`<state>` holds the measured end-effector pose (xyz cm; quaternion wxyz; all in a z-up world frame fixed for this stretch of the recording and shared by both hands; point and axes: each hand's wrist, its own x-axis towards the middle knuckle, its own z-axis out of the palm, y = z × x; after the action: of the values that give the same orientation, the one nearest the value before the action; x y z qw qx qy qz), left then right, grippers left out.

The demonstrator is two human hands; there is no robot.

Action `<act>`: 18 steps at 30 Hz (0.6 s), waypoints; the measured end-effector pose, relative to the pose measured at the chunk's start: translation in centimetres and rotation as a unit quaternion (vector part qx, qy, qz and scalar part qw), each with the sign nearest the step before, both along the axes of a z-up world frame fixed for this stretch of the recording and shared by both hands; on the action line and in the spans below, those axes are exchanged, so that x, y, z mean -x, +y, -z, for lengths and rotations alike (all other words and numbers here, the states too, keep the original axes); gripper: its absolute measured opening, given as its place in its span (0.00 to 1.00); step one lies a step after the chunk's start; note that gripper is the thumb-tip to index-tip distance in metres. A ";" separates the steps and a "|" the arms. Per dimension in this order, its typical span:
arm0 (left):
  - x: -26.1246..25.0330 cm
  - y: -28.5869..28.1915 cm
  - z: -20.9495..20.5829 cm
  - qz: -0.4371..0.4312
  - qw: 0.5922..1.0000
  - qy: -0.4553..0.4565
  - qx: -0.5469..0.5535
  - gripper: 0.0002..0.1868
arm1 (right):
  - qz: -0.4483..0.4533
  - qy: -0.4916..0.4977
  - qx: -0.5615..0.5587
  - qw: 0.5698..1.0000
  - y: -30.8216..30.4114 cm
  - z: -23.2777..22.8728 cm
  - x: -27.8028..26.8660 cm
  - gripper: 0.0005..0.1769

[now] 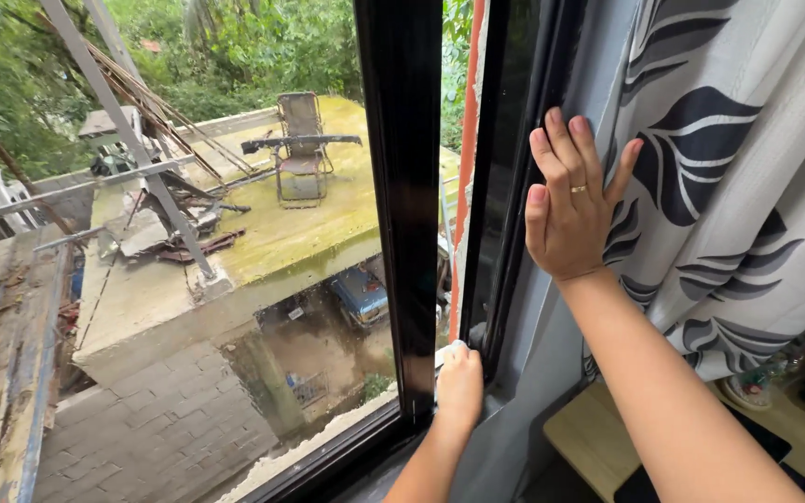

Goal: The person cleans the frame and sill of a window by hand using a series of wet wipes, running their fingers along the grooves and wiping the black metal surfaces before discarding the used wipes.

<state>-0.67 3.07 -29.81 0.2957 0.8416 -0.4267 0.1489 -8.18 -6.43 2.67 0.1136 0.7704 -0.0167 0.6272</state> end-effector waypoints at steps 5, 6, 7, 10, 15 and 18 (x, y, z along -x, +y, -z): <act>-0.3 1.0 0.5 -0.028 0.976 -0.193 -0.097 0.06 | 0.003 -0.001 0.003 1.000 -0.1 -0.1 0.1 0.27; -0.3 0.9 0.7 -0.053 0.968 -0.226 -0.093 0.09 | 0.003 -0.001 0.001 1.000 -0.1 -0.1 0.0 0.27; -0.3 1.0 1.0 -0.050 0.968 -0.226 -0.095 0.09 | 0.010 0.004 0.001 1.000 -0.2 0.0 0.0 0.27; -0.3 1.6 1.0 -0.086 0.975 -0.203 -0.026 0.08 | 0.021 0.007 0.002 1.000 -0.3 0.1 0.0 0.26; 0.3 5.2 -0.2 -0.105 0.971 -0.176 -0.121 0.17 | 0.022 0.011 -0.003 1.000 -0.5 0.2 0.0 0.25; 0.1 7.4 -0.8 -0.075 0.991 -0.092 -0.061 0.08 | 0.024 0.008 -0.001 1.000 -0.4 0.3 0.0 0.24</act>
<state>-0.79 10.48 -28.96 0.1917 0.8703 -0.3962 0.2212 -8.22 -6.82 2.34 0.1282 0.7748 -0.0346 0.6182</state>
